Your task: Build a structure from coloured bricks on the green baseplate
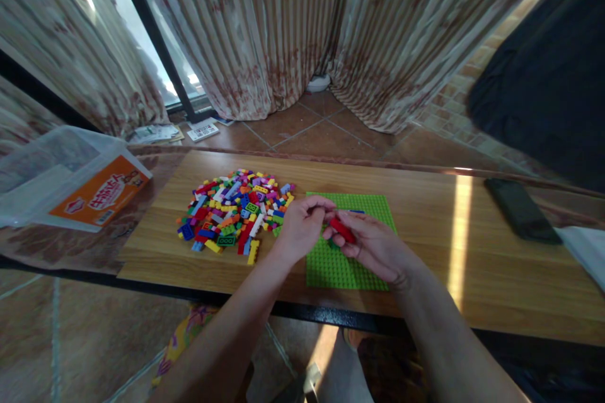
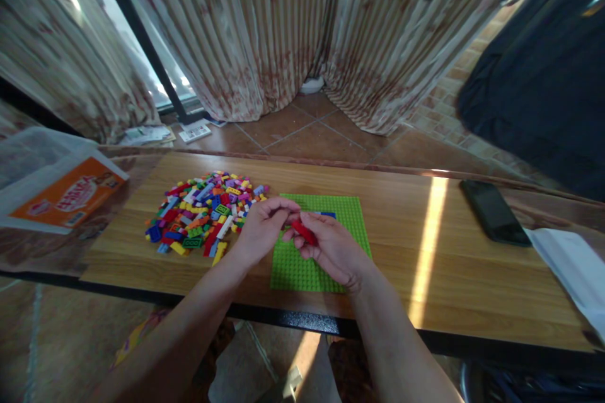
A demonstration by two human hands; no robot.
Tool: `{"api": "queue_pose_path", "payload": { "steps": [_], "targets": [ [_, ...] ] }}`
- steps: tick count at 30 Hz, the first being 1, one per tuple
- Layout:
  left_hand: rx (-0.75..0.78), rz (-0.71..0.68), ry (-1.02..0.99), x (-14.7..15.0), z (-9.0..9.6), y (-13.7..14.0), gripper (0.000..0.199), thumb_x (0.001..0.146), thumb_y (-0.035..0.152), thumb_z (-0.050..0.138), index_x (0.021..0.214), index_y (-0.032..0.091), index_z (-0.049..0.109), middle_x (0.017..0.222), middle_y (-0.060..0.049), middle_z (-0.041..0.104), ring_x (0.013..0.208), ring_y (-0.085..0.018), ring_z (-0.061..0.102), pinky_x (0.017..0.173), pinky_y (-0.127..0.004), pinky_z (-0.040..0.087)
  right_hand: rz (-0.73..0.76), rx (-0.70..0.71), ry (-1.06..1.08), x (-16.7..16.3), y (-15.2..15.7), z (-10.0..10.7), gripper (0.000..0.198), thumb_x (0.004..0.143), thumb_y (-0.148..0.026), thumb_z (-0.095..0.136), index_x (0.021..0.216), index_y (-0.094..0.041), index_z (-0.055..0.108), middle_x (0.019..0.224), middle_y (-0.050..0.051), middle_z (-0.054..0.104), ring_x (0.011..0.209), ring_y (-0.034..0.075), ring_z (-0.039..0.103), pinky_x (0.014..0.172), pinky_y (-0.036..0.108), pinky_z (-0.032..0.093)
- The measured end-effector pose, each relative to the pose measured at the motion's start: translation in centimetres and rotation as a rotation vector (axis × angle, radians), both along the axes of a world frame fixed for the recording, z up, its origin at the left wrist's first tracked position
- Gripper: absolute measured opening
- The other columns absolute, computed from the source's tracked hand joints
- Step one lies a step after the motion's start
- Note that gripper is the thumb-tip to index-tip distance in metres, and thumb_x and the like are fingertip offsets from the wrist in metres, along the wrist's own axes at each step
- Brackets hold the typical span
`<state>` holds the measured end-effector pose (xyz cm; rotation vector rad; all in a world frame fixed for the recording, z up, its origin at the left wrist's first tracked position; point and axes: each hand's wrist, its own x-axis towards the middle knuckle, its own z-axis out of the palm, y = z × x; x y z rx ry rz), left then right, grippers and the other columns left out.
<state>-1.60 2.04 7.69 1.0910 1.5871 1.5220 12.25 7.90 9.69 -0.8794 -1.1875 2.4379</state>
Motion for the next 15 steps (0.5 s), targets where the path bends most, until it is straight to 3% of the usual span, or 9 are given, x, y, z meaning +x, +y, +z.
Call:
{"api": "queue_pose_path", "payload": {
  "steps": [5, 9, 15],
  "targets": [
    [-0.013, 0.04, 0.02, -0.4, 0.0, 0.0, 0.019, 0.08, 0.011, 0.052, 0.083, 0.014, 0.071, 0.081, -0.003, 0.072, 0.073, -0.013, 0.064, 0.068, -0.024, 0.051, -0.058, -0.009, 0.048, 0.4, 0.4, -0.3, 0.016, 0.085, -0.024, 0.063, 0.097, -0.016, 0.072, 0.087, 0.007, 0.073, 0.071, 0.01, 0.063, 0.065, 0.019, 0.053],
    [0.0, 0.001, 0.05, -0.5, 0.1, 0.0, 0.016, 0.082, 0.016, 0.056, 0.086, 0.015, 0.072, 0.083, -0.003, 0.073, 0.074, -0.014, 0.066, 0.069, -0.025, 0.052, -0.093, 0.036, 0.063, 0.7, 0.8, -0.9, 0.024, 0.082, -0.018, 0.065, 0.105, -0.018, 0.071, 0.092, 0.007, 0.074, 0.08, 0.013, 0.068, 0.078, 0.026, 0.056],
    [0.042, -0.087, -0.001, 0.0, 0.1, -0.1, 0.018, 0.081, 0.019, 0.061, 0.095, 0.016, 0.071, 0.09, -0.005, 0.074, 0.078, -0.015, 0.066, 0.074, -0.027, 0.052, -0.212, 0.139, 0.069, 0.8, 1.3, -0.7, 0.03, 0.075, -0.021, 0.076, 0.104, -0.02, 0.069, 0.086, 0.004, 0.075, 0.07, 0.011, 0.07, 0.07, 0.021, 0.059]
  ]
}}
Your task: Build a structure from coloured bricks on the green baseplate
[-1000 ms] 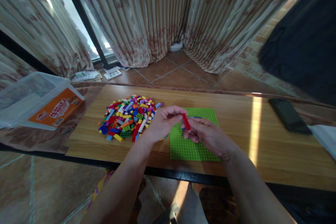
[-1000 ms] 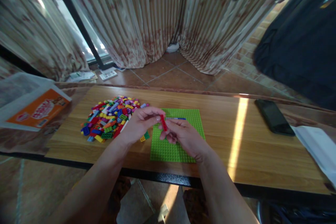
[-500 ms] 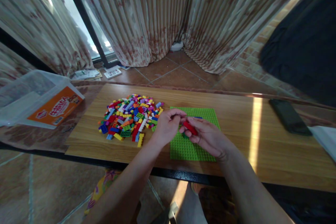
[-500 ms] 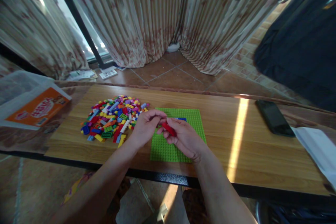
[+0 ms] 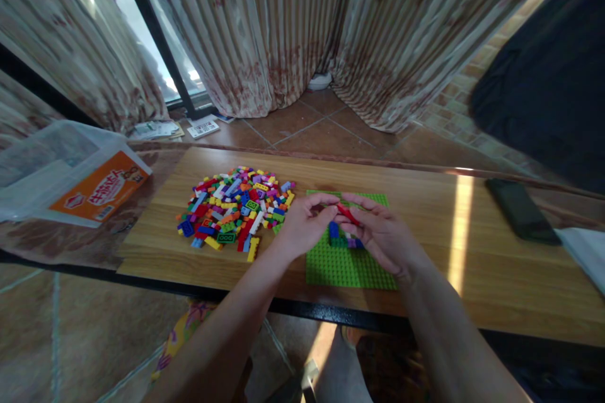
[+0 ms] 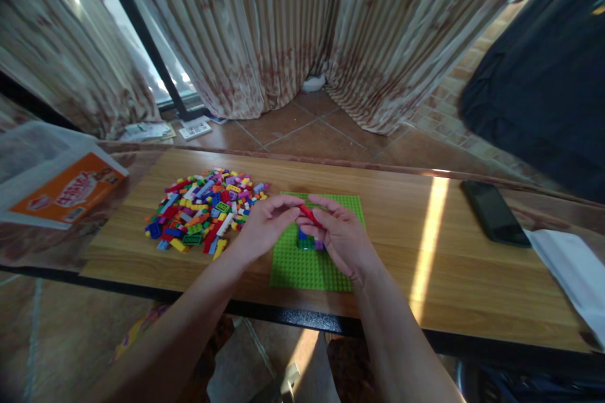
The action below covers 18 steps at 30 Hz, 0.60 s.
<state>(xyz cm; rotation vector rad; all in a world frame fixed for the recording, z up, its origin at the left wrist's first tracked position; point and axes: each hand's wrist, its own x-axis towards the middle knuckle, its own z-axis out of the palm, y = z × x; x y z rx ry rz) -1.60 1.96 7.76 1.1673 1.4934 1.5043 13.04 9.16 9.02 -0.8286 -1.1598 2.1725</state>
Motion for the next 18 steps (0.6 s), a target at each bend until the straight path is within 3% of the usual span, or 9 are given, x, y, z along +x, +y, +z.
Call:
{"api": "queue_pose_path", "payload": {
  "steps": [4, 8, 11, 15, 18],
  "targets": [
    [0.043, -0.102, -0.149, 0.21, 0.22, -0.07, 0.017, 0.082, 0.02, 0.062, 0.096, 0.015, 0.069, 0.092, -0.005, 0.073, 0.083, -0.015, 0.066, 0.08, -0.028, 0.051, -0.042, 0.007, -0.043, -0.2, -0.22, 0.65, 0.032, 0.068, -0.028, 0.083, 0.095, -0.018, 0.069, 0.076, 0.002, 0.073, 0.062, 0.01, 0.067, 0.055, 0.016, 0.056],
    [0.039, -0.112, -0.149, 0.19, 0.5, -0.09, 0.011, 0.082, 0.019, 0.061, 0.089, 0.015, 0.068, 0.084, -0.003, 0.071, 0.077, -0.013, 0.064, 0.076, -0.026, 0.05, -0.024, 0.076, -0.116, -0.44, -0.63, 0.89, 0.031, 0.069, -0.038, 0.081, 0.089, -0.018, 0.069, 0.071, 0.001, 0.07, 0.055, 0.008, 0.061, 0.049, 0.017, 0.052],
    [0.012, -0.062, -0.057, -0.03, 0.56, -0.06, 0.01, 0.084, 0.021, 0.059, 0.082, 0.015, 0.067, 0.075, -0.001, 0.068, 0.07, -0.012, 0.06, 0.069, -0.024, 0.048, -0.032, 0.32, -0.282, -0.42, -0.67, 0.63, 0.029, 0.076, -0.044, 0.073, 0.089, -0.019, 0.07, 0.073, 0.002, 0.069, 0.058, 0.011, 0.06, 0.052, 0.022, 0.051],
    [-0.013, -0.008, 0.063, -0.31, 0.51, -0.05, 0.014, 0.084, 0.023, 0.059, 0.075, 0.014, 0.065, 0.068, 0.0, 0.064, 0.065, -0.011, 0.056, 0.063, -0.023, 0.043, -0.022, 0.717, -0.465, -0.17, -0.52, 0.18, 0.021, 0.081, -0.042, 0.066, 0.085, -0.023, 0.074, 0.084, 0.003, 0.071, 0.079, 0.018, 0.064, 0.071, 0.031, 0.052],
    [-0.019, -0.009, 0.062, -0.25, 0.54, -0.14, 0.015, 0.085, 0.023, 0.059, 0.074, 0.014, 0.065, 0.068, 0.0, 0.063, 0.064, -0.011, 0.056, 0.062, -0.022, 0.042, 0.009, 0.781, -0.484, -0.02, -0.56, 0.21, 0.019, 0.082, -0.04, 0.064, 0.086, -0.024, 0.074, 0.086, 0.003, 0.072, 0.083, 0.019, 0.064, 0.072, 0.032, 0.051]
  ]
}}
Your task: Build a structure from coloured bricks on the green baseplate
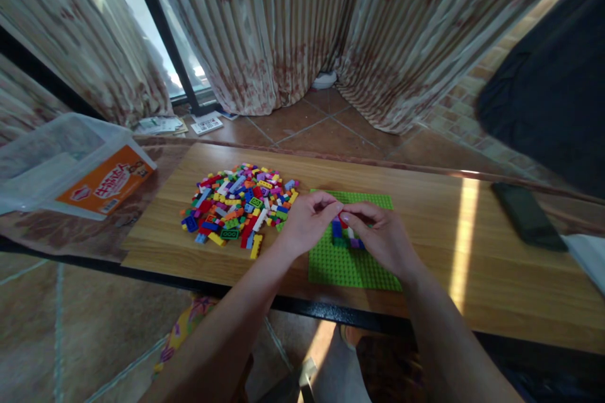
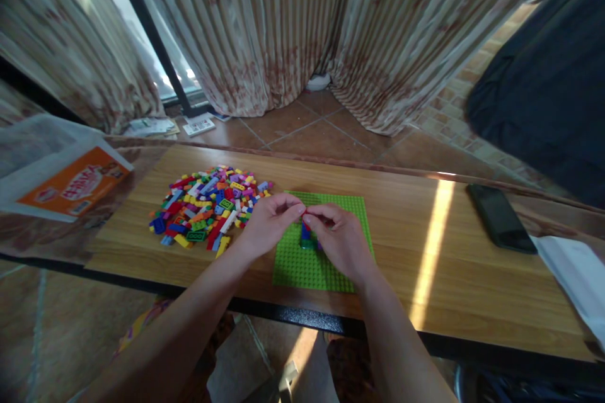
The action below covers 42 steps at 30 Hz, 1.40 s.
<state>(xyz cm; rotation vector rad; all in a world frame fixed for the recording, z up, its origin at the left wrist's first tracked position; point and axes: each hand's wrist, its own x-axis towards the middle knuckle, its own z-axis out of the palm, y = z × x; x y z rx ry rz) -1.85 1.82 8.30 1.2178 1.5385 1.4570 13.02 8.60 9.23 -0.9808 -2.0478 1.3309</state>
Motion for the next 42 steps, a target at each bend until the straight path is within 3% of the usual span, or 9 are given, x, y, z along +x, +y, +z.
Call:
{"api": "queue_pose_path", "payload": {
  "steps": [6, 11, 20, 25, 34, 42],
  "targets": [
    [0.006, -0.012, -0.027, 0.4, -0.2, 0.0, 0.015, 0.086, 0.025, 0.058, 0.079, 0.014, 0.067, 0.071, -0.001, 0.065, 0.065, -0.011, 0.056, 0.062, -0.022, 0.043, 0.056, -0.076, -0.023, 0.3, 0.4, 0.3, 0.024, 0.082, -0.043, 0.063, 0.083, -0.021, 0.073, 0.075, 0.002, 0.07, 0.073, 0.017, 0.062, 0.065, 0.03, 0.049],
    [-0.013, 0.024, -0.03, 0.0, -1.0, 0.4, 0.018, 0.087, 0.025, 0.054, 0.083, 0.014, 0.067, 0.073, -0.001, 0.066, 0.067, -0.012, 0.058, 0.062, -0.023, 0.045, -0.102, -0.071, -0.115, 1.6, 1.9, 0.0, 0.024, 0.075, -0.042, 0.068, 0.076, -0.018, 0.072, 0.07, 0.004, 0.071, 0.064, 0.017, 0.061, 0.058, 0.028, 0.046],
    [-0.121, 0.024, 0.145, -0.1, -1.4, 0.4, 0.014, 0.084, 0.019, 0.057, 0.088, 0.015, 0.07, 0.081, -0.004, 0.072, 0.072, -0.015, 0.064, 0.067, -0.027, 0.049, -0.173, 0.175, -0.485, 2.3, 2.3, -1.0, 0.027, 0.073, -0.038, 0.064, 0.088, -0.019, 0.074, 0.061, 0.001, 0.067, 0.053, 0.016, 0.057, 0.052, 0.029, 0.038],
    [-0.122, 0.016, 0.18, 0.0, -1.2, 0.3, 0.015, 0.085, 0.019, 0.055, 0.087, 0.015, 0.07, 0.082, -0.005, 0.073, 0.074, -0.016, 0.065, 0.069, -0.028, 0.05, -0.185, 0.281, -0.537, 1.4, 1.3, -0.7, 0.023, 0.076, -0.035, 0.062, 0.089, -0.021, 0.073, 0.066, 0.002, 0.069, 0.058, 0.017, 0.061, 0.057, 0.03, 0.04],
    [-0.127, 0.017, 0.189, 0.1, -1.1, 0.2, 0.015, 0.084, 0.018, 0.054, 0.086, 0.015, 0.069, 0.08, -0.003, 0.072, 0.072, -0.015, 0.064, 0.067, -0.027, 0.049, -0.19, 0.354, -0.567, 0.7, 0.2, -0.9, 0.018, 0.081, -0.036, 0.059, 0.088, -0.023, 0.07, 0.073, 0.003, 0.073, 0.064, 0.02, 0.064, 0.06, 0.031, 0.038],
    [-0.123, 0.008, 0.237, 0.1, -1.1, 0.2, 0.015, 0.085, 0.017, 0.054, 0.087, 0.016, 0.069, 0.079, -0.003, 0.071, 0.071, -0.016, 0.063, 0.065, -0.027, 0.048, -0.196, 0.332, -0.565, 0.7, 0.2, -0.8, 0.017, 0.08, -0.034, 0.059, 0.087, -0.023, 0.07, 0.071, 0.003, 0.072, 0.065, 0.02, 0.065, 0.061, 0.031, 0.039]
  ]
}}
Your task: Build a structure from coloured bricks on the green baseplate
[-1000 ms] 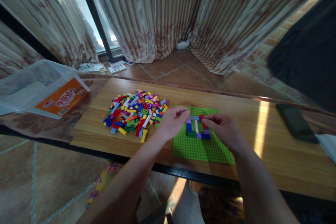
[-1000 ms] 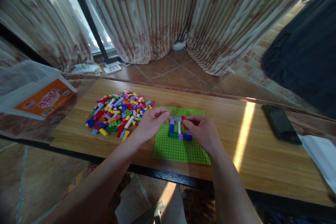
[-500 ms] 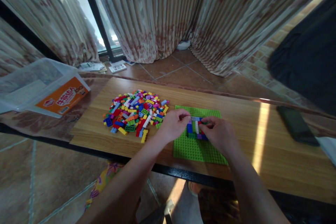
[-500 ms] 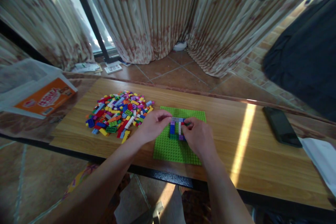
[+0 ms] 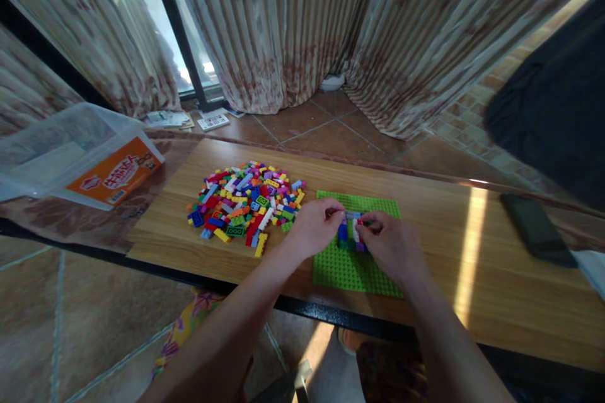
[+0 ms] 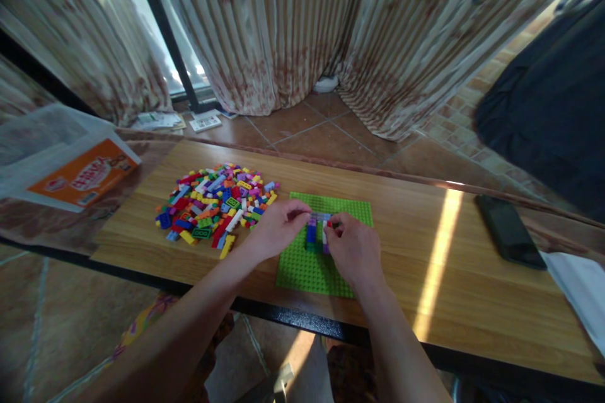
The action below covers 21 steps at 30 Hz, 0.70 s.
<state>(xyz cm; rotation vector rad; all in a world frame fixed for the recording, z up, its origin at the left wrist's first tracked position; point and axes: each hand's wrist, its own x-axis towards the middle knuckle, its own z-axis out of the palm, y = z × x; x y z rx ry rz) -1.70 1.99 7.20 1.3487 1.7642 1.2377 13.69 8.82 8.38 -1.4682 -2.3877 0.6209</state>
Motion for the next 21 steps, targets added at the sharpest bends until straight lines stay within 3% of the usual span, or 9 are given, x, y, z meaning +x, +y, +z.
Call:
{"api": "queue_pose_path", "payload": {
  "steps": [15, 21],
  "targets": [
    [-0.014, -0.001, 0.077, -0.01, 0.15, -0.12, 0.016, 0.085, 0.019, 0.054, 0.088, 0.016, 0.07, 0.079, -0.004, 0.072, 0.071, -0.016, 0.063, 0.066, -0.027, 0.048, -0.01, 0.002, -0.026, -0.12, -0.21, 0.0, 0.016, 0.081, -0.034, 0.059, 0.087, -0.023, 0.07, 0.073, 0.004, 0.073, 0.069, 0.022, 0.066, 0.063, 0.032, 0.039],
    [-0.038, -0.011, 0.113, 0.03, 0.34, -0.17, 0.018, 0.088, 0.019, 0.053, 0.089, 0.015, 0.07, 0.078, -0.003, 0.071, 0.071, -0.016, 0.062, 0.068, -0.027, 0.048, 0.052, 0.042, -0.059, 0.16, -0.14, 0.18, 0.027, 0.089, -0.034, 0.047, 0.084, -0.023, 0.072, 0.076, 0.006, 0.073, 0.07, 0.022, 0.065, 0.061, 0.031, 0.037]
  ]
}}
